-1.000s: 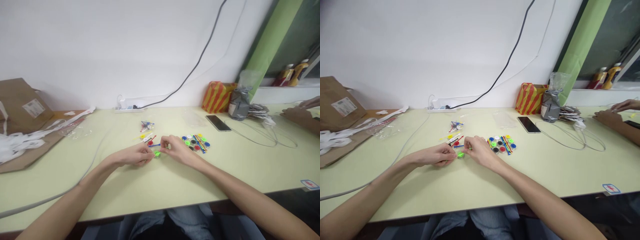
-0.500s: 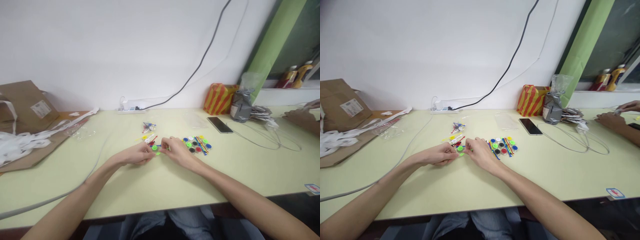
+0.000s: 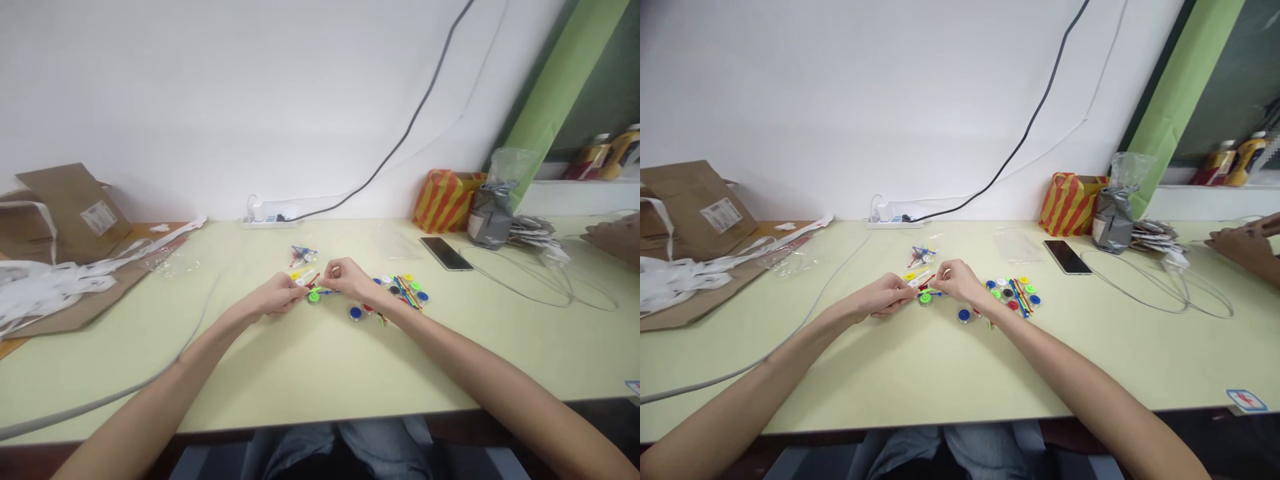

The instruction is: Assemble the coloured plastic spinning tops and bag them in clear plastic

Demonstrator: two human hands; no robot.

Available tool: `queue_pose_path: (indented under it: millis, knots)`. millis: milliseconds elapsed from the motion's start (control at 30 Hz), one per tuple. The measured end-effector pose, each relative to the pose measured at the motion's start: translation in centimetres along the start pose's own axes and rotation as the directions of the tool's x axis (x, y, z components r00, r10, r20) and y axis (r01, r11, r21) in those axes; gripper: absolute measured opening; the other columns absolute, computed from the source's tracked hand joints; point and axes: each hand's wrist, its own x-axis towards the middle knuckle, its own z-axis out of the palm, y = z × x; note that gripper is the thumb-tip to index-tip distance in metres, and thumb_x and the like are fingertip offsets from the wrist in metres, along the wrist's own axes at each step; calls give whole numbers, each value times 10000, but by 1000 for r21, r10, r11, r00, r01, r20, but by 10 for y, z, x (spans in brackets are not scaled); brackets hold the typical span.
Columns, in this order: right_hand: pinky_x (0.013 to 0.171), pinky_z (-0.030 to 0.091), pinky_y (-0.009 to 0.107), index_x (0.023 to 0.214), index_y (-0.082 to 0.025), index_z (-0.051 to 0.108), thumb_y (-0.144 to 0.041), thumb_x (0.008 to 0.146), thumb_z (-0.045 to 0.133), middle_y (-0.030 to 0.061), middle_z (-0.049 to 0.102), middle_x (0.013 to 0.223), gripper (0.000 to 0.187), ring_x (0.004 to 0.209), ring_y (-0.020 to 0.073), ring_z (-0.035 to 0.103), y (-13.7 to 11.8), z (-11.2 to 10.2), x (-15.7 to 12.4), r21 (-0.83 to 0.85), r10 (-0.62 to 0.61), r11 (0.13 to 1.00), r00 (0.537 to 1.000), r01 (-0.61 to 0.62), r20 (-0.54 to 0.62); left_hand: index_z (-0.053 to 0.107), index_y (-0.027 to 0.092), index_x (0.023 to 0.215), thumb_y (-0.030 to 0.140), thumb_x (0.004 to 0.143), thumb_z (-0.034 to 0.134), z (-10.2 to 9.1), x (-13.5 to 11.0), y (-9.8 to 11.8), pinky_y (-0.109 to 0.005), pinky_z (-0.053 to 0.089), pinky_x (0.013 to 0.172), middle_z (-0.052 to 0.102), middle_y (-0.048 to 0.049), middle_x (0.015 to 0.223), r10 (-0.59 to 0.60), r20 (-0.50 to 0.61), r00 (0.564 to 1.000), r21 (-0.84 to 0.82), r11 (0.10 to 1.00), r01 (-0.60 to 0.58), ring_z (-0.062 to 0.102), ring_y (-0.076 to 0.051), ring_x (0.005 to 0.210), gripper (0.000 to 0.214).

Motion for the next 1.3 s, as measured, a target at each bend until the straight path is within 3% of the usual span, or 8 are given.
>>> queue_pose_path:
  millis: [267,467,533,633,900,1033,1167,1300]
  knots:
    - [577,256,233,711,-179,515,-239,865,676,-29,558,659,231,629,113,454,-10,7,-10,-486,-128,871,989,74,-79,368,195,522,466,842,573,8,2,2,-226,231,375,338,34,424,48,24,999,126,991,-51,286,-85,372,467]
    - [686,324,243,957,-169,608,-219,968,582,25,642,837,57,817,164,541,-11,2,-22,-491,-216,858,973,150,-80,394,183,550,324,827,518,6,-2,-1,-218,215,392,375,28,471,140,45,989,234,961,-147,315,-88,392,335]
    - [772,350,260,1091,-174,624,-190,973,586,42,664,923,124,938,187,549,-9,-2,-23,-508,-233,845,970,167,-69,438,174,569,326,837,515,4,-3,0,-214,231,406,394,25,490,176,109,978,233,952,-197,327,-89,411,317]
    - [845,347,294,1078,-186,673,-170,928,663,60,660,1013,151,1008,209,534,-4,-4,-21,-607,-202,776,979,169,14,493,165,597,353,861,518,1,-2,1,-211,253,421,423,19,505,213,188,959,215,944,-252,346,-92,428,325]
    - [868,346,314,1116,-194,665,-214,931,689,74,636,1110,188,1087,226,501,-14,3,-21,-743,-211,643,976,186,62,507,170,607,445,890,548,-4,-9,4,-230,232,394,376,26,455,127,263,956,165,971,-175,292,-97,394,396]
    - [883,344,315,1285,-232,619,-129,944,624,81,599,1223,356,1137,227,475,-12,3,-19,-774,-240,591,966,226,99,492,170,585,515,887,561,-6,-11,7,-232,197,398,373,24,459,111,172,979,168,976,-141,278,-91,397,464]
    - [859,327,323,1091,-206,712,-55,953,514,83,631,1167,285,1121,227,486,-7,0,-12,-806,-233,525,957,274,174,579,153,591,537,890,544,-1,-9,7,-238,233,437,411,8,465,128,177,976,248,954,-170,321,-105,428,489]
    - [811,308,340,896,-146,708,-32,898,552,100,677,1024,193,1037,234,520,-9,-5,-9,-855,-220,440,956,274,193,671,146,693,601,910,511,3,-10,6,-243,242,450,389,20,453,120,213,970,223,960,-168,304,-114,431,529]
